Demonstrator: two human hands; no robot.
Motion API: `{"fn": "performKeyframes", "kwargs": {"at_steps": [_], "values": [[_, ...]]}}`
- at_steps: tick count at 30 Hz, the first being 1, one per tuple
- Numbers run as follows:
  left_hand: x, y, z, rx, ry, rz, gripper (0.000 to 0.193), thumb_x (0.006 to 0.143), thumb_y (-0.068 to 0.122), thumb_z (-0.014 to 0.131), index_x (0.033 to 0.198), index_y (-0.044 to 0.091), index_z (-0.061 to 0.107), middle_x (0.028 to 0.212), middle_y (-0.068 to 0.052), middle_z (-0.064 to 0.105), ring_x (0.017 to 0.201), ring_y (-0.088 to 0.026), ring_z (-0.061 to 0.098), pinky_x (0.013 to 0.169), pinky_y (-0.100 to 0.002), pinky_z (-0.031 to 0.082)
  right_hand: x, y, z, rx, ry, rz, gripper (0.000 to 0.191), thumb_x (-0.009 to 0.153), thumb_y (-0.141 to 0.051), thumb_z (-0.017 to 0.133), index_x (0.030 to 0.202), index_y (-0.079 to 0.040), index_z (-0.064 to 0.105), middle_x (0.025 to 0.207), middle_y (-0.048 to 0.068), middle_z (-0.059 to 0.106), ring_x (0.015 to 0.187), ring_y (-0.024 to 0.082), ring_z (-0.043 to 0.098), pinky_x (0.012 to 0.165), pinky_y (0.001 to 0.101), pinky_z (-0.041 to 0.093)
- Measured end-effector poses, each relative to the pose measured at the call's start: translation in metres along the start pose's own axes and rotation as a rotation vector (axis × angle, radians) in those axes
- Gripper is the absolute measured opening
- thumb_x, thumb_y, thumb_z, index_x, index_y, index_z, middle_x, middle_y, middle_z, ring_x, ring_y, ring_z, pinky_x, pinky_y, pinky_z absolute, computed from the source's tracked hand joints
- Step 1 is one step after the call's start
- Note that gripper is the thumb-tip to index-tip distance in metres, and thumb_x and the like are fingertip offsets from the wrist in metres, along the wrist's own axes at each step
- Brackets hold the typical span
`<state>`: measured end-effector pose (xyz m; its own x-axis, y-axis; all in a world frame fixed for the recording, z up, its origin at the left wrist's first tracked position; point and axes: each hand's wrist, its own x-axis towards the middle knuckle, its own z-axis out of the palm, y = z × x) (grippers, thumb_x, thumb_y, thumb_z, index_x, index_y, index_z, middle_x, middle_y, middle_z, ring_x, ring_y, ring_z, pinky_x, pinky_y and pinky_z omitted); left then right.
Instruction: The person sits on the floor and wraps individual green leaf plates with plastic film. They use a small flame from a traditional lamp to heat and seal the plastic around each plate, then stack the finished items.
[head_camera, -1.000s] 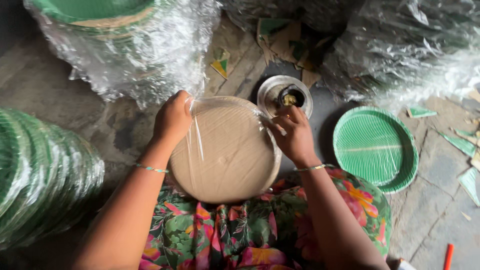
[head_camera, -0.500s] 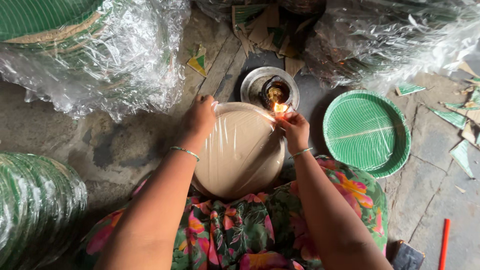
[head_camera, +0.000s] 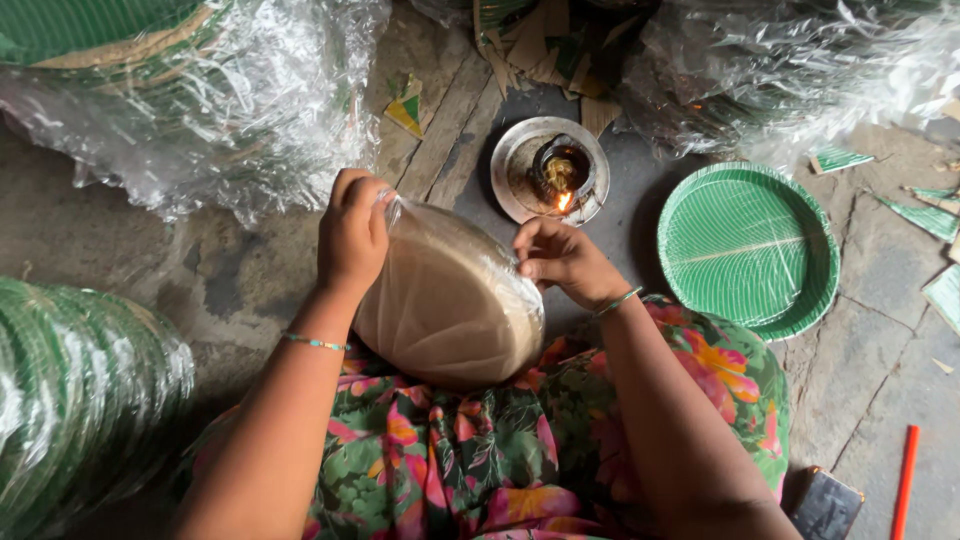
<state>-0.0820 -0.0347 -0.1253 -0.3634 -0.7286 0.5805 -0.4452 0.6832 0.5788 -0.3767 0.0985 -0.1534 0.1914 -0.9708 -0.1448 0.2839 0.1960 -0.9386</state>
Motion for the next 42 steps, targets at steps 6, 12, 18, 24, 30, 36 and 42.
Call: {"fn": "performKeyframes", "kwargs": {"at_steps": [6,12,18,24,30,36,42], "values": [[-0.032,0.047,-0.03,0.072,0.116,0.021,0.008,0.099,-0.001,0.06,0.106,0.003,0.061,0.106,-0.016,0.061,0.098,-0.039,0.065,0.082,-0.045,0.053,0.008,-0.019,0.079,-0.467,0.132,0.121,0.042,0.107,-0.039,0.053,0.127,-0.005,0.068,0.098,0.009,0.068,0.084,0.018,0.064,0.076,0.0344,0.053],[-0.042,0.058,-0.03,0.015,0.308,-0.059,0.012,0.112,0.01,0.055,0.104,0.001,0.058,0.102,-0.013,0.061,0.096,-0.032,0.064,0.085,-0.04,0.053,0.025,-0.049,0.171,-1.2,0.328,-0.633,0.033,0.095,-0.028,0.063,0.125,-0.016,0.068,0.115,0.006,0.07,0.103,0.03,0.069,0.082,0.0401,0.056],[-0.049,0.034,-0.034,-0.203,0.333,-0.333,0.041,0.119,0.028,0.043,0.096,0.002,0.063,0.088,-0.009,0.065,0.081,-0.017,0.06,0.075,-0.033,0.048,0.039,-0.044,0.19,-1.181,0.287,-0.58,0.022,0.09,-0.022,0.065,0.111,-0.018,0.072,0.104,0.005,0.066,0.099,0.028,0.069,0.08,0.0395,0.057],[-0.063,-0.014,-0.038,-0.4,0.151,-0.7,0.043,0.107,0.041,0.05,0.095,0.002,0.062,0.087,-0.005,0.073,0.076,-0.013,0.066,0.073,-0.029,0.054,0.039,-0.022,0.107,-1.064,0.352,-0.695,0.018,0.087,-0.013,0.069,0.105,-0.009,0.066,0.103,0.011,0.064,0.093,0.032,0.068,0.077,0.0406,0.056],[-0.084,-0.034,-0.014,-0.464,-0.549,-0.824,0.047,0.08,0.039,0.082,0.104,0.002,0.069,0.095,-0.007,0.076,0.086,-0.014,0.069,0.077,-0.03,0.055,0.03,0.038,-0.037,-0.129,0.818,-0.328,0.018,0.1,-0.021,0.069,0.099,-0.003,0.068,0.083,-0.002,0.069,0.07,0.005,0.059,0.061,0.0206,0.047],[-0.082,-0.033,0.001,-0.347,-0.546,-0.757,0.054,0.068,0.028,0.093,0.105,-0.001,0.066,0.094,-0.009,0.075,0.084,-0.014,0.067,0.074,-0.031,0.055,0.038,0.073,-0.064,0.162,0.894,-0.163,0.021,0.096,-0.018,0.077,0.096,0.002,0.073,0.085,0.001,0.072,0.069,0.006,0.06,0.062,0.0195,0.048],[-0.087,-0.044,-0.006,-0.397,-0.484,-0.783,0.054,0.073,0.031,0.091,0.107,-0.003,0.066,0.096,-0.009,0.073,0.086,-0.014,0.065,0.075,-0.031,0.053,0.042,0.075,-0.053,0.211,0.921,-0.024,0.02,0.094,-0.018,0.078,0.096,0.002,0.073,0.082,0.004,0.072,0.064,0.008,0.062,0.057,0.0231,0.051]]}}
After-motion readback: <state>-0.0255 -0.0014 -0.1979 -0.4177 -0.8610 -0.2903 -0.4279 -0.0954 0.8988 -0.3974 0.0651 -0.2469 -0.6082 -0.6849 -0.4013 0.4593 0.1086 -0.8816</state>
